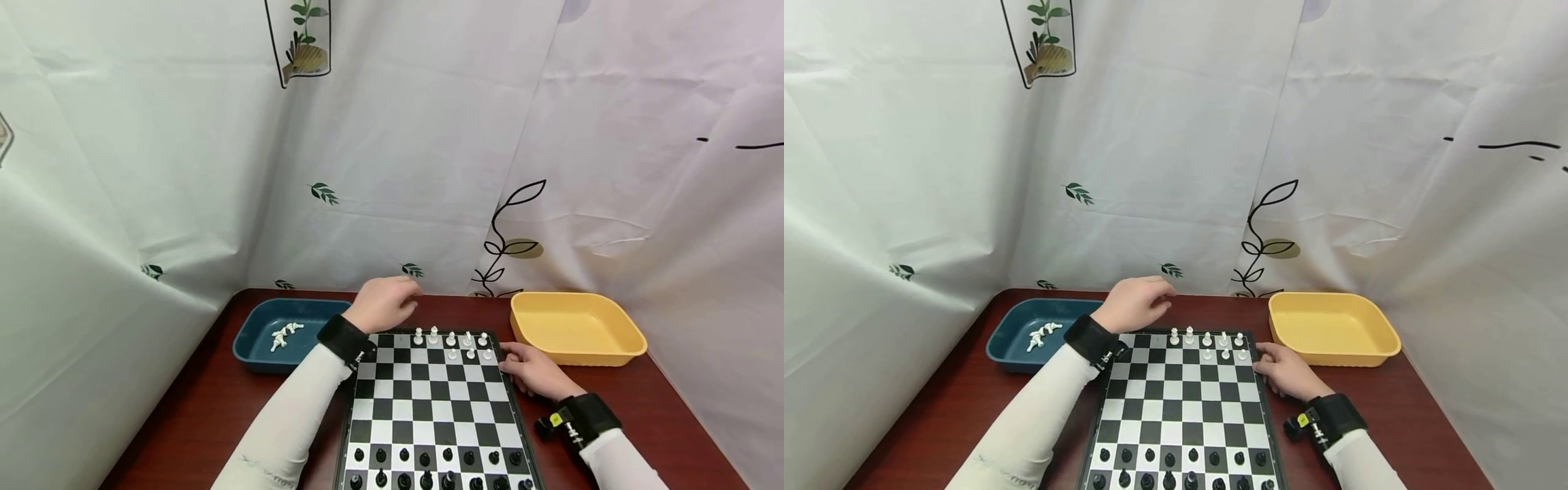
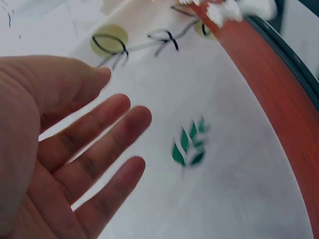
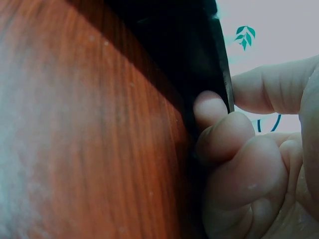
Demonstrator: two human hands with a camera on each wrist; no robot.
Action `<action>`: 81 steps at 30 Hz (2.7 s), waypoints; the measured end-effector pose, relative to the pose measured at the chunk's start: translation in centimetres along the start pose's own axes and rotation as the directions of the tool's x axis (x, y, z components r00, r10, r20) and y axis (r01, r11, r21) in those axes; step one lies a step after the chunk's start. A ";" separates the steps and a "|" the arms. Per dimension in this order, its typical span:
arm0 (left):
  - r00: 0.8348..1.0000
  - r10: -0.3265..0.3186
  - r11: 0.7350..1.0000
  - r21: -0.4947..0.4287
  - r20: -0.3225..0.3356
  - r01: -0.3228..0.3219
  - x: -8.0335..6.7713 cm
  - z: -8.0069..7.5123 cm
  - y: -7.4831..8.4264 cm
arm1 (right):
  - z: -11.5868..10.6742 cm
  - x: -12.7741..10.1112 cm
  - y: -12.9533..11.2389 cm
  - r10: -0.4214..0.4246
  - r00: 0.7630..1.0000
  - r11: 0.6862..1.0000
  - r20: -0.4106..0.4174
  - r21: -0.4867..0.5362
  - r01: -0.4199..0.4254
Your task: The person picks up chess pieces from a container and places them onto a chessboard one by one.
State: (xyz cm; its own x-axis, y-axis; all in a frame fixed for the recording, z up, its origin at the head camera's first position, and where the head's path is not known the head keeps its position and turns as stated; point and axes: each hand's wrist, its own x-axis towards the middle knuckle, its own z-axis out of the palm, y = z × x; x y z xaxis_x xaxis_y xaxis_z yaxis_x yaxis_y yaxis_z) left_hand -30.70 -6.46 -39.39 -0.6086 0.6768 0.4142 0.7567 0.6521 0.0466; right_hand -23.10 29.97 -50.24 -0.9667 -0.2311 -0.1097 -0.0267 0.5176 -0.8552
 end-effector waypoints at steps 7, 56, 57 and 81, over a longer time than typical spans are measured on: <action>0.991 -0.124 0.992 0.006 -0.054 0.124 -3.2 -0.8 -2.8 | 0.0 0.0 0.0 0.011 1.000 1.000 0.000 0.004 -0.011; 0.876 -0.447 0.888 -0.029 0.183 0.459 -9.9 -0.9 -9.4 | -0.1 0.3 0.4 -0.003 1.000 1.000 -0.016 -0.006 0.003; 0.875 -0.446 0.889 -0.022 0.188 0.458 -9.9 -0.7 -9.4 | -0.1 0.3 0.4 -0.003 1.000 1.000 -0.016 -0.007 0.003; 0.842 -0.455 0.883 0.025 0.290 0.469 -9.4 1.0 -8.3 | -0.1 0.3 0.3 -0.007 1.000 1.000 -0.015 -0.016 0.006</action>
State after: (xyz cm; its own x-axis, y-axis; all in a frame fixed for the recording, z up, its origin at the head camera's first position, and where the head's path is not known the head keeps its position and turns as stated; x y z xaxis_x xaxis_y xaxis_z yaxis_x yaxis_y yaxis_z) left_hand -31.53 -17.92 -44.55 -0.9260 0.3721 0.0638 0.3769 0.9016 0.2122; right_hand -23.43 30.14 -50.47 -0.9703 -0.2219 -0.0962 -0.0370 0.5292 -0.8477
